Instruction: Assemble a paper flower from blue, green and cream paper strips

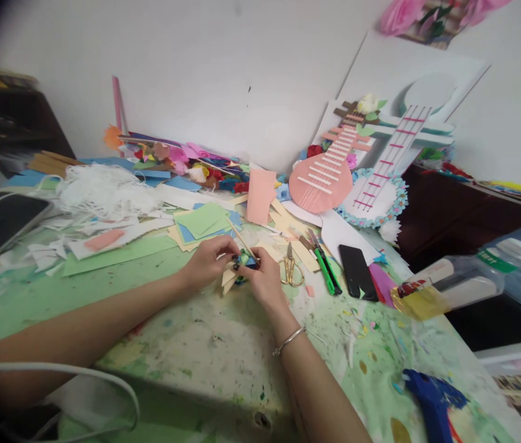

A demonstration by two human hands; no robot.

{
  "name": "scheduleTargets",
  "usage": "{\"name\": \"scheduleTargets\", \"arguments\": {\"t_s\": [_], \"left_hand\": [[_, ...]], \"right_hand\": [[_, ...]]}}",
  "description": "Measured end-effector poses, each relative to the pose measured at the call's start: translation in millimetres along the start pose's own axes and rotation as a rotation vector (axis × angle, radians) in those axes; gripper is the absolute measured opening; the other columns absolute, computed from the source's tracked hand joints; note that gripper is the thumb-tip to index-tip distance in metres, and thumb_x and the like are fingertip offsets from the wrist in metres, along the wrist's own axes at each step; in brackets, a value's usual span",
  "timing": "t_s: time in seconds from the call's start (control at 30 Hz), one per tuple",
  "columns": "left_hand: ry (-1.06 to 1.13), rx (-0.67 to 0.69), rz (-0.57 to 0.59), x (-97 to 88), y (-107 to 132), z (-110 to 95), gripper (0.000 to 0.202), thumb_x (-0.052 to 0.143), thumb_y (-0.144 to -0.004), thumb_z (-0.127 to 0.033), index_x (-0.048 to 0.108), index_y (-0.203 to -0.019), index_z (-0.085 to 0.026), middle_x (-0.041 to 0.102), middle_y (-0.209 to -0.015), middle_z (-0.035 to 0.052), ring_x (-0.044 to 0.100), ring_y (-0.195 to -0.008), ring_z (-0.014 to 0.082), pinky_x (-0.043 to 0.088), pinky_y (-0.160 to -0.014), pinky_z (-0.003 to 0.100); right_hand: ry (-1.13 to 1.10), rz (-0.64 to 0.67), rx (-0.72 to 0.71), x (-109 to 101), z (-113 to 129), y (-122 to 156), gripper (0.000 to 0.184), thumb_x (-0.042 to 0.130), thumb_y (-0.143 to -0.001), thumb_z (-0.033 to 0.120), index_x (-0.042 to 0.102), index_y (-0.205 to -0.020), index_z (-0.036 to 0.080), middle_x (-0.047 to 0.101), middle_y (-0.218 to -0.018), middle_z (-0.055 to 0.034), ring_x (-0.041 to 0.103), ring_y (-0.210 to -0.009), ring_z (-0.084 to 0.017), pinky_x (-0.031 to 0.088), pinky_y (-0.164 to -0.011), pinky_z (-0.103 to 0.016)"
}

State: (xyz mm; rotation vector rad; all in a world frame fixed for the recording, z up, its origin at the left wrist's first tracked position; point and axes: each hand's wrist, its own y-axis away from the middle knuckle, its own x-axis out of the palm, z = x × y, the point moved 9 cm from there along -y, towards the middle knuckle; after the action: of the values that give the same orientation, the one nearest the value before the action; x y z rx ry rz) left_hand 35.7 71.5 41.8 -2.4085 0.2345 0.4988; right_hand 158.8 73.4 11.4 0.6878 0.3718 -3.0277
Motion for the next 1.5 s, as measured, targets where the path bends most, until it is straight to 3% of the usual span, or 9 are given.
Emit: {"name": "scheduleTargets", "arguments": {"t_s": [0.13,0.4,0.6,0.77,1.17,1.5], "left_hand": [[0.061,-0.045,-0.012,-1.5,0.8,4.5,0.008,0.051,-0.073,-0.014,0.057,-0.077,-0.016,0.058,-0.075,0.0028,0.057,-0.071,0.0137,0.047,-0.067,0.026],[0.265,-0.192,-0.010,2.9,1.1,23.3,0.011,0.056,-0.074,-0.025,0.057,-0.079,-0.015,0.059,-0.072,0.0019,0.056,-0.069,0.0129,0.047,-0.067,0.025],[0.298,-0.264,-0.028,6.5,2.6,30.9,0.014,0.061,-0.067,-0.024,0.051,-0.070,-0.015,0.052,-0.067,-0.0017,0.051,-0.063,0.0102,0.044,-0.062,0.023],[0.279,-0.384,-0.019,10.2,3.5,42.8,0.010,0.057,-0.065,-0.021,0.051,-0.061,-0.014,0.051,-0.059,-0.0022,0.049,-0.058,0.0099,0.040,-0.056,0.022],[0.150,-0.302,-0.063,11.2,6.3,39.0,0.010,0.050,-0.072,-0.022,0.048,-0.065,-0.016,0.055,-0.069,-0.0007,0.049,-0.063,0.0108,0.040,-0.060,0.024],[0.199,-0.301,-0.104,11.3,6.6,39.8,0.013,0.051,-0.071,-0.019,0.044,-0.061,-0.016,0.056,-0.072,-0.0001,0.052,-0.068,0.0112,0.041,-0.065,0.024]], "right_hand": [[0.071,0.018,-0.059,-0.1,7.2,1.8,0.032,0.060,-0.068,0.037,0.060,-0.093,0.017,0.062,-0.081,-0.0021,0.050,-0.063,-0.013,0.039,-0.057,-0.024],[0.088,0.003,-0.081,-1.2,10.5,1.7,0.029,0.057,-0.071,0.040,0.059,-0.087,0.016,0.060,-0.076,-0.0019,0.047,-0.059,-0.012,0.037,-0.053,-0.023],[0.216,-0.139,-0.084,-7.0,11.7,3.4,0.022,0.058,-0.068,0.035,0.057,-0.081,0.017,0.058,-0.072,-0.0009,0.049,-0.063,-0.014,0.036,-0.055,-0.023],[0.236,-0.174,-0.076,-7.0,12.4,5.5,0.026,0.060,-0.065,0.039,0.054,-0.079,0.018,0.058,-0.072,-0.0008,0.050,-0.063,-0.014,0.036,-0.056,-0.024],[0.166,-0.154,-0.052,-9.0,6.5,4.5,0.018,0.055,-0.068,0.031,0.056,-0.079,0.018,0.056,-0.071,0.0006,0.047,-0.065,-0.014,0.033,-0.058,-0.025],[0.108,-0.171,-0.004,-10.7,4.9,2.4,0.016,0.055,-0.063,0.027,0.057,-0.076,0.016,0.052,-0.065,0.0023,0.044,-0.061,-0.013,0.031,-0.055,-0.024]]}}
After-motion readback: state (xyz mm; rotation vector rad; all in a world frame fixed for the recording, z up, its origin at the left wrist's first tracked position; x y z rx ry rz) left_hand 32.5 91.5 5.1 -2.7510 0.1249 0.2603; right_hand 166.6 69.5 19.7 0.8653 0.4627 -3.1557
